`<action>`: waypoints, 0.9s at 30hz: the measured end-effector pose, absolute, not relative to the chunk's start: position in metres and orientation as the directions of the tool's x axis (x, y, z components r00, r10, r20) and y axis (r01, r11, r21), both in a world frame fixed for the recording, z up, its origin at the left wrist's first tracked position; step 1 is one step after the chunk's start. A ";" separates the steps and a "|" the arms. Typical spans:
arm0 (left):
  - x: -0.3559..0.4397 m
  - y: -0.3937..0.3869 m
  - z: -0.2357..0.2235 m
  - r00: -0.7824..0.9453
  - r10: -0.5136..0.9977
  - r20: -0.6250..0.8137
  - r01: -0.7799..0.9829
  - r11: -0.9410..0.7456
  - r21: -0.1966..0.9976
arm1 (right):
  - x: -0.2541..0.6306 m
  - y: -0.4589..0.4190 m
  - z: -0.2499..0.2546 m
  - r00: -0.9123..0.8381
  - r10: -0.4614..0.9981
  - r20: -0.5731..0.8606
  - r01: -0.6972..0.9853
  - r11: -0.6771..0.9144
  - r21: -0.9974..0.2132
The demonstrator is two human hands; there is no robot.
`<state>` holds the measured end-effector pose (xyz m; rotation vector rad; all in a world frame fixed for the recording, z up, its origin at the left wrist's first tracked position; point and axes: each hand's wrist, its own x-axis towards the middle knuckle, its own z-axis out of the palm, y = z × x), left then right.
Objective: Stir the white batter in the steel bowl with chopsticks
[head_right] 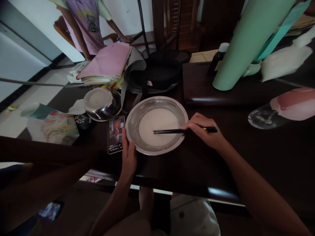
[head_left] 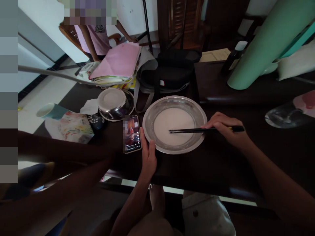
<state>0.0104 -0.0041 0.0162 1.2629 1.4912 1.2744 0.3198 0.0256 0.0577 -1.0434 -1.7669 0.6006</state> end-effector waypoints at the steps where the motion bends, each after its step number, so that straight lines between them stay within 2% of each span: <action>1: 0.010 -0.004 0.016 -0.195 0.980 0.039 0.195 0.000 0.981 | 0.319 0.026 0.057 -0.203 0.846 0.493 0.383 0.532 -0.755; 4: 0.010 -0.004 0.017 -0.189 0.981 0.036 0.192 0.001 0.981 | 0.320 0.027 0.058 -0.166 0.841 0.515 0.409 0.533 -0.741; 7: 0.011 -0.004 0.016 -0.185 0.982 0.025 0.180 0.009 0.984 | 0.321 0.025 0.059 -0.080 0.868 0.491 0.401 0.479 -0.781; 13: 0.010 -0.004 0.016 -0.188 0.981 0.042 0.186 -0.006 0.982 | 0.318 0.026 0.058 -0.233 0.834 0.499 0.385 0.551 -0.741; 18: 0.010 -0.004 0.015 -0.183 0.982 0.038 0.179 -0.004 0.984 | 0.324 0.025 0.058 -0.066 0.873 0.483 0.394 0.468 -0.791; 23: 0.011 -0.003 0.016 -0.195 0.981 0.021 0.181 0.015 0.983 | 0.320 0.026 0.058 -0.238 0.841 0.486 0.378 0.541 -0.751; 27: 0.010 -0.004 0.016 -0.193 0.981 0.038 0.194 0.000 0.981 | 0.321 0.024 0.059 -0.065 0.872 0.485 0.413 0.465 -0.783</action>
